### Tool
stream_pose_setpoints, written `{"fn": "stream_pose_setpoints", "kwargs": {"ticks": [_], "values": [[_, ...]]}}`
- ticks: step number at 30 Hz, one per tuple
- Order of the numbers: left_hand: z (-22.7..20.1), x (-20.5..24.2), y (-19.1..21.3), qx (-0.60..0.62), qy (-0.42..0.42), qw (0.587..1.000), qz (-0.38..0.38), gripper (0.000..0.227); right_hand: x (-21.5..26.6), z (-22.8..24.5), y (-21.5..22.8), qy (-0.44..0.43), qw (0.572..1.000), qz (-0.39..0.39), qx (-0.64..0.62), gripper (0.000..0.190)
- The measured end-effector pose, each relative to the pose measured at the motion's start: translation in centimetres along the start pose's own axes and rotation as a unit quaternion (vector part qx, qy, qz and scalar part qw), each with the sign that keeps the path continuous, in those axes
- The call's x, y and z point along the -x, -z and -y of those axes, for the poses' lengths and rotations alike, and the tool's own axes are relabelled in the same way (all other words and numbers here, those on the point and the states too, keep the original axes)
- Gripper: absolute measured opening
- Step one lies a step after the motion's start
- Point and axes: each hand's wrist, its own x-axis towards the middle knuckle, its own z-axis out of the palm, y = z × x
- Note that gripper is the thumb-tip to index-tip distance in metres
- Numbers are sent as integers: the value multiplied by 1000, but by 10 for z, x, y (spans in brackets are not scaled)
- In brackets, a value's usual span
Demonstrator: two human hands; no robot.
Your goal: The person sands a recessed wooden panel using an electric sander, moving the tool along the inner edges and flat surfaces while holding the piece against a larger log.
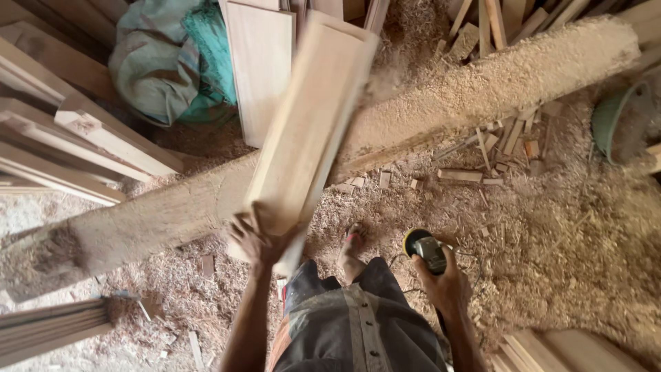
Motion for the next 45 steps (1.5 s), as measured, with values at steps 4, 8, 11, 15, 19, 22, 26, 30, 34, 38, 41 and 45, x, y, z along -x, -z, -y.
{"fn": "stream_pose_setpoints", "kwargs": {"ticks": [4,8,11,15,19,22,26,30,34,38,41,45], "values": [[-38,21,-66,113,83,990,-10,129,-21,-19,13,61,997,-38,19,77],[-59,1,-109,40,170,984,-30,116,-36,-15,21,169,984,-57,20,70],[-64,-23,-128,60,227,971,33,114,-39,-5,21,265,962,-60,1,66],[-57,-26,-133,-301,-70,898,-313,110,-35,16,4,286,958,7,-6,64],[-45,-35,-110,143,62,988,-1,118,-27,39,-27,438,898,22,-15,66],[-48,-33,-93,228,148,954,130,124,-16,54,-57,465,884,31,37,75],[-59,-35,-68,194,143,960,141,122,-5,82,-82,454,881,55,119,82],[-72,-31,-40,189,202,940,199,123,6,108,-94,404,892,140,149,83],[-80,-26,-19,217,210,932,200,122,16,120,-101,532,839,24,109,82],[-83,-27,-15,191,195,943,190,122,15,115,-103,523,846,24,102,81],[-80,-28,-18,184,197,941,202,122,2,104,-96,446,883,74,127,78],[-78,-28,-23,183,182,949,182,120,-25,82,-79,391,904,65,162,74]]}}
